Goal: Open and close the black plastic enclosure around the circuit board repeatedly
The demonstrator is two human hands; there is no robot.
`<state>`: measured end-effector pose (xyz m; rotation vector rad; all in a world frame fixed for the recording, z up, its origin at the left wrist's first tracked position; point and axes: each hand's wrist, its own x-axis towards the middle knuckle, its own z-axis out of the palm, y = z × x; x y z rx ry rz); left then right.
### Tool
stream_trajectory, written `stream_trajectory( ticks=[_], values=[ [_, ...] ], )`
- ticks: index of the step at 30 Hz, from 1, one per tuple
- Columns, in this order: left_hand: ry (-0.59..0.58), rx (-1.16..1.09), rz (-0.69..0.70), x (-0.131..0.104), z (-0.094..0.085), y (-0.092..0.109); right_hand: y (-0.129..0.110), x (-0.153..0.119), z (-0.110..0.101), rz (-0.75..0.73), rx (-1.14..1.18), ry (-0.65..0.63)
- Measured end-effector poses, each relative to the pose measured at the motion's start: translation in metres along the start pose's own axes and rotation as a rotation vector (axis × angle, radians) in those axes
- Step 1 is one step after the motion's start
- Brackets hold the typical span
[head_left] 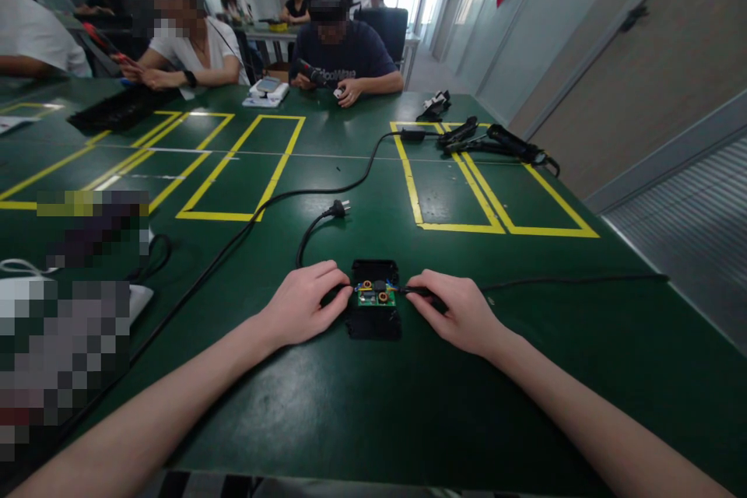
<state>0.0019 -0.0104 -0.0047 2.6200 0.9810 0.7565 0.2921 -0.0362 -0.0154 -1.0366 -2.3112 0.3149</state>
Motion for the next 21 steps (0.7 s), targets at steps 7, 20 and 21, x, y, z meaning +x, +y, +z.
stream_trajectory(
  ticks=[7,20,21],
  values=[
    [-0.008,-0.060,0.109,-0.004,-0.005,0.004,-0.008,-0.002,-0.005,-0.164,0.021,0.060],
    [-0.133,-0.117,0.133,-0.005,-0.006,0.000,-0.009,-0.004,-0.002,-0.183,0.026,-0.056],
    [-0.132,-0.120,0.129,-0.006,-0.006,0.001,-0.009,-0.005,-0.002,-0.179,0.028,-0.060]
  ],
)
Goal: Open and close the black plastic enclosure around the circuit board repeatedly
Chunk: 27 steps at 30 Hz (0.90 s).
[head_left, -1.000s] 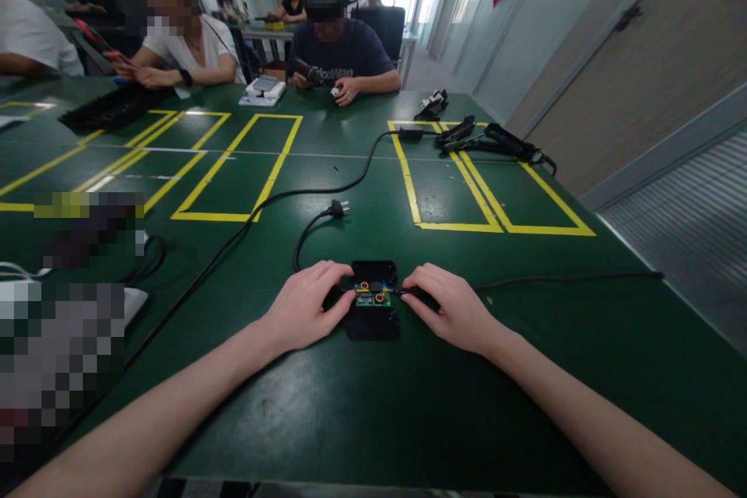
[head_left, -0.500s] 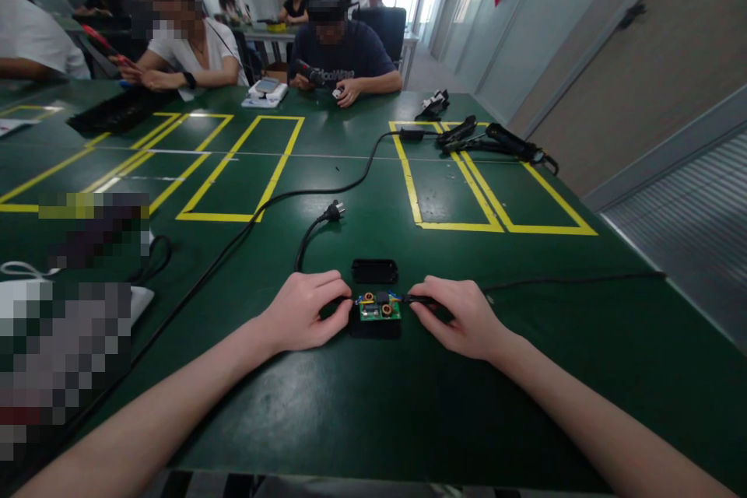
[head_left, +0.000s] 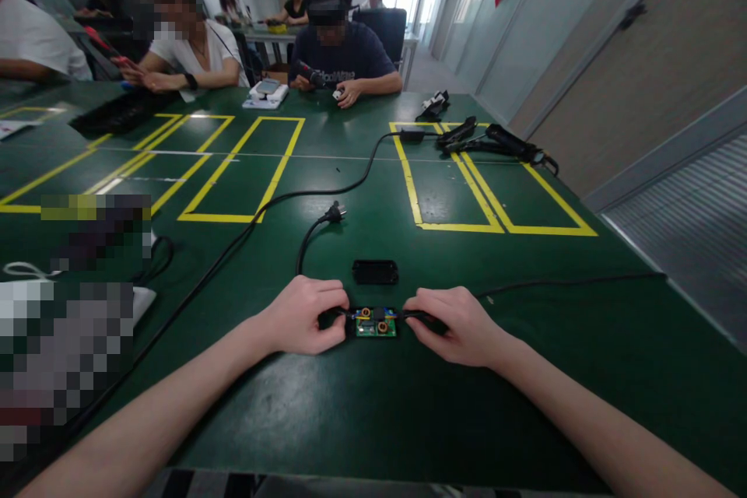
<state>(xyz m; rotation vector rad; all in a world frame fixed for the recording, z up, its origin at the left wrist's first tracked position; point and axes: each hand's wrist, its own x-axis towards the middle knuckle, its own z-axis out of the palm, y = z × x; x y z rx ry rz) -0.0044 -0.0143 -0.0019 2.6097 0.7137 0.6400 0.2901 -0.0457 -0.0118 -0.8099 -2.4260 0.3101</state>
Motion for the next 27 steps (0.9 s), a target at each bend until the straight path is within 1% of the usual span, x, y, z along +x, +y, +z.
stream_trajectory(
  ticks=[9,27],
  values=[
    [0.001,0.005,-0.019,-0.0004,0.0000,0.0000,0.0002,0.0000,0.0000,0.035,0.001,-0.037],
    [-0.008,-0.001,-0.054,0.0007,0.0010,-0.0005,0.0003,0.0010,0.0025,0.063,-0.032,-0.018]
  ],
)
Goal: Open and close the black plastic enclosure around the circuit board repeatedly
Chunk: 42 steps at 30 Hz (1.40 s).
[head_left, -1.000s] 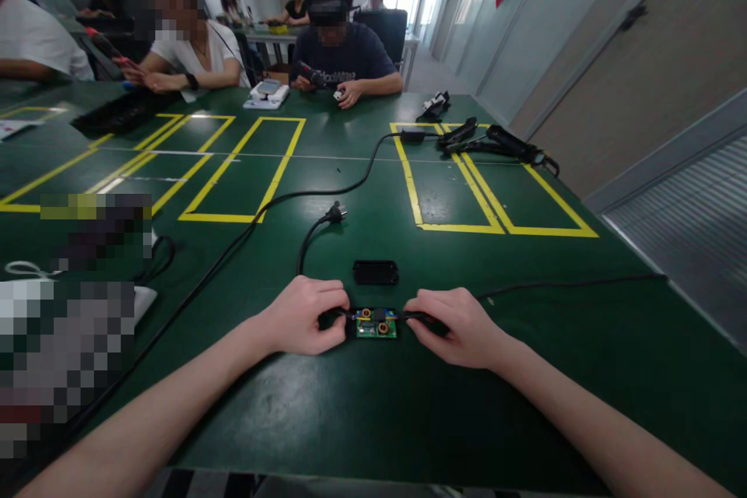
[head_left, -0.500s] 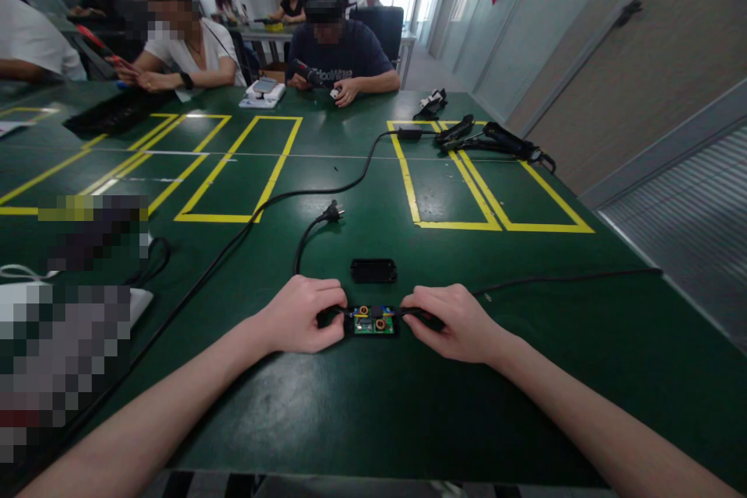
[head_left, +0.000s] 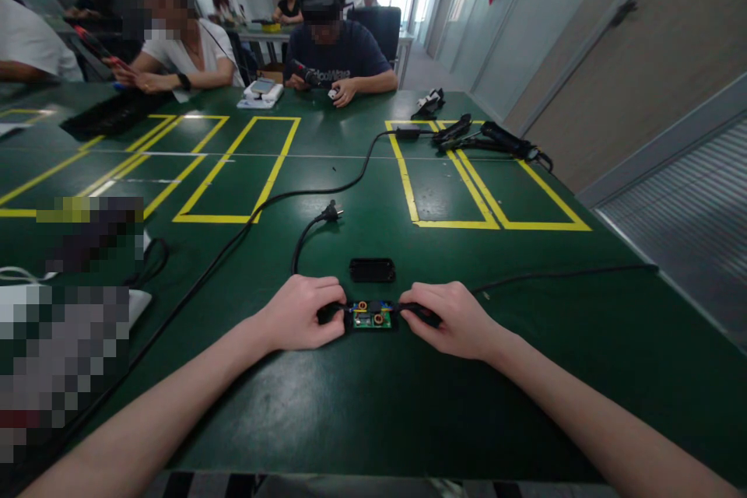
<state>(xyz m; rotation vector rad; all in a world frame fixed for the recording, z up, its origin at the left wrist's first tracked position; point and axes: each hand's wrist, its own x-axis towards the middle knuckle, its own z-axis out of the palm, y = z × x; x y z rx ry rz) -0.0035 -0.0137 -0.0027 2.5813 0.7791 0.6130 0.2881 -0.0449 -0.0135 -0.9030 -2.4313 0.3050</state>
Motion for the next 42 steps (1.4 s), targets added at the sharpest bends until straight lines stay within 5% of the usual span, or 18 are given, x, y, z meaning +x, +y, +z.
stream_trajectory(
  ticks=[17,42],
  values=[
    [0.049,-0.002,-0.088,-0.0025,0.0039,-0.0002,0.0033,0.0006,0.0004,0.071,0.015,-0.017],
    [0.035,0.042,0.065,0.0014,0.0030,0.0044,0.0057,0.0034,0.0022,0.061,0.029,0.012]
  ],
)
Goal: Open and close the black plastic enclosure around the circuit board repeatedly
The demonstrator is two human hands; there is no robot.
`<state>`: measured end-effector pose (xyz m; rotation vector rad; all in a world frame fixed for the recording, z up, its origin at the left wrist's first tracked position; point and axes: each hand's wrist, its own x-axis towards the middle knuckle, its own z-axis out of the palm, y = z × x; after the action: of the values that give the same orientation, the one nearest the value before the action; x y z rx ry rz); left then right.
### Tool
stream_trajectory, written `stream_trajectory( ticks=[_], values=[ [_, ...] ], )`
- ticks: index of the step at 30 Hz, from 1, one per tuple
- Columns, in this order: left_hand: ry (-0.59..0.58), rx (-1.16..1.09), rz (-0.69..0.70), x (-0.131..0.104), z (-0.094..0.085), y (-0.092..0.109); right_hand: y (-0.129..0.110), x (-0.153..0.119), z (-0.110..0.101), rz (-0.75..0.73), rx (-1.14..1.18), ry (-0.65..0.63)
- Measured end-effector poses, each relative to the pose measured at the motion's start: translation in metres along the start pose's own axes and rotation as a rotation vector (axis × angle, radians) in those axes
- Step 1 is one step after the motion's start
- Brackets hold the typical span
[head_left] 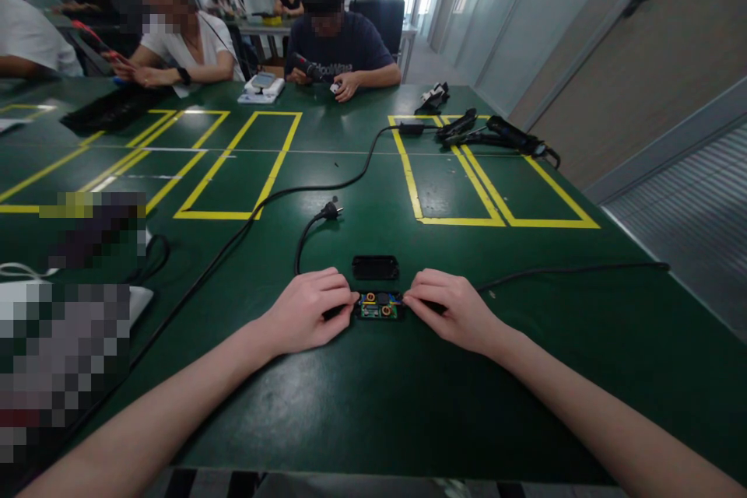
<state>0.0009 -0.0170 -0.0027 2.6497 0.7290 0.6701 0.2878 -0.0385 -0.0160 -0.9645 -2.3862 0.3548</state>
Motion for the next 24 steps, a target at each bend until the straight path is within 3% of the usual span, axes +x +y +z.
stream_trajectory(
  ticks=[15,24],
  values=[
    [-0.061,0.106,0.017,0.0015,0.0011,0.0012,0.0012,0.0010,-0.0010,0.154,0.140,-0.071],
    [-0.060,0.164,0.068,0.0038,-0.0029,0.0017,0.0021,0.0010,0.0041,0.149,0.071,-0.017]
  ],
)
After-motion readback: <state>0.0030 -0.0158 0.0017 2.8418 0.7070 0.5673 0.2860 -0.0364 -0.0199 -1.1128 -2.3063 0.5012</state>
